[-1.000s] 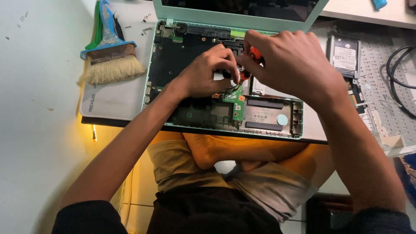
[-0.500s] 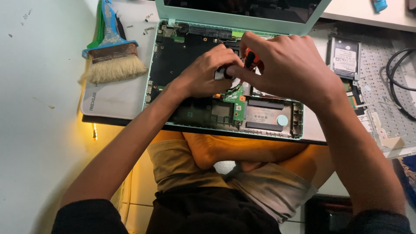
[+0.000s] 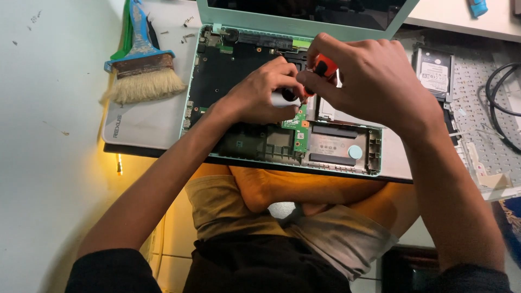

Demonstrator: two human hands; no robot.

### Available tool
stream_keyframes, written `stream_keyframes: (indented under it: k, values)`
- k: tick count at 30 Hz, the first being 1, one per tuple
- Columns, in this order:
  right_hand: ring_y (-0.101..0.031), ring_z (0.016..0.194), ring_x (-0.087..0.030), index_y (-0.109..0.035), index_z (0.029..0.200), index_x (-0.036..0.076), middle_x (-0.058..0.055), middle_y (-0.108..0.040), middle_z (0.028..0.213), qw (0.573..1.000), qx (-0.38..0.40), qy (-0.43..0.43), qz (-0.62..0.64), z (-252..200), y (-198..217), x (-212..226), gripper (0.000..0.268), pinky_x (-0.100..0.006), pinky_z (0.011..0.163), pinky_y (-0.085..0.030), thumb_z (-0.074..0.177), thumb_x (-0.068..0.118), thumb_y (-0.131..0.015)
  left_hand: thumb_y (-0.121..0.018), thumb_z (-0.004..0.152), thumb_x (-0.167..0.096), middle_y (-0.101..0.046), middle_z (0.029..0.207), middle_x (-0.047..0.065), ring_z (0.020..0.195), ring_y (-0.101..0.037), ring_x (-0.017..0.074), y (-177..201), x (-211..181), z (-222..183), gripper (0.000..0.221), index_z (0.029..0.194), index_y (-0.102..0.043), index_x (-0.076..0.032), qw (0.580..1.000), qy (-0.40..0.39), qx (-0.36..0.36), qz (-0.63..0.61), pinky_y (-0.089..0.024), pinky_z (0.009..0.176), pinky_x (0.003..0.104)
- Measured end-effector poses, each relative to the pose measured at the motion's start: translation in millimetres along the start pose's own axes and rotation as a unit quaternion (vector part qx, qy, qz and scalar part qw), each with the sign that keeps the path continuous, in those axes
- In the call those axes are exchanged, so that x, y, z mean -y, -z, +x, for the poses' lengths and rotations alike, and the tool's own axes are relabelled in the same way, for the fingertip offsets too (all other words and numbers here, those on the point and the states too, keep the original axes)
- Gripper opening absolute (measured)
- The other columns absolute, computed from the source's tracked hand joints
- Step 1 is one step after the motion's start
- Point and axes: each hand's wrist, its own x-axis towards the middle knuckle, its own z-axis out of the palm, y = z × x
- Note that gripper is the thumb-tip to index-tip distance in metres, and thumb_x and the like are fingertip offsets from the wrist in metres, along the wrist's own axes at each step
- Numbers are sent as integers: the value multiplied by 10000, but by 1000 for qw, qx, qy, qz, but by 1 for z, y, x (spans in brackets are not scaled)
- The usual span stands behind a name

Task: Installing a drive into a laptop chassis using a screwdriver

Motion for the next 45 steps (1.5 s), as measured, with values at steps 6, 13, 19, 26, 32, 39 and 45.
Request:
stream_keyframes:
  k: [6,13,19,26,32,39,45]
  values:
    - [-742,534,-275,-763,1257,6,-180,-888,961,998,-48,23,20,0,-4,-2,307,-377,373,-456,1204,222,-974,-822,1092,-257,-674,1092,61,1047,-595,234,5,-6,-2,221,1053,-847,-41,998,-32,-35,-41,-528,886,369]
    - [-715,621,-237,-737,1256,-74,-216,-882,1028,986,-113,10,121,-18,0,-4,320,-356,470,-457,1213,84,-1011,-882,1103,-128,-732,1124,39,1062,-614,227,51,-9,-39,99,1066,-912,-41,975,-30,-106,191,-552,1030,394]
    - [-680,516,-223,-715,1136,46,-141,-818,826,971,29,-28,237,-25,-7,0,193,-369,398,-442,1130,175,-859,-919,1077,-66,-711,1153,59,1046,-618,240,63,3,-75,133,1202,-964,-74,957,46,-143,248,-548,1004,377]
    - [-774,502,-294,-716,1143,101,-150,-884,866,972,95,-59,204,-29,-11,16,204,-444,392,-526,1095,227,-869,-920,1078,-30,-709,1139,60,997,-605,223,59,6,-78,192,1267,-950,-48,959,36,-161,229,-543,1003,376]
    - [-757,494,-298,-733,1132,87,-149,-887,885,979,66,-53,187,-34,-11,21,200,-431,391,-499,1075,199,-888,-887,1108,-112,-713,1169,62,1026,-606,242,59,-2,-78,255,1357,-888,-60,947,40,-155,279,-506,1055,400]
    - [-777,524,-321,-740,1137,54,-169,-894,921,982,49,-41,177,-36,-10,27,213,-447,427,-533,1067,178,-899,-867,1091,-197,-681,1105,30,987,-569,217,35,-42,-67,94,1148,-906,-132,958,9,-116,264,-455,1008,410]
    - [-759,495,-304,-738,1162,60,-183,-883,895,984,64,-45,162,-36,-10,26,231,-426,388,-513,1064,186,-906,-915,1023,-249,-698,1151,15,1034,-626,214,-3,-77,-59,110,1031,-869,-150,992,-14,-78,94,-483,1010,426]
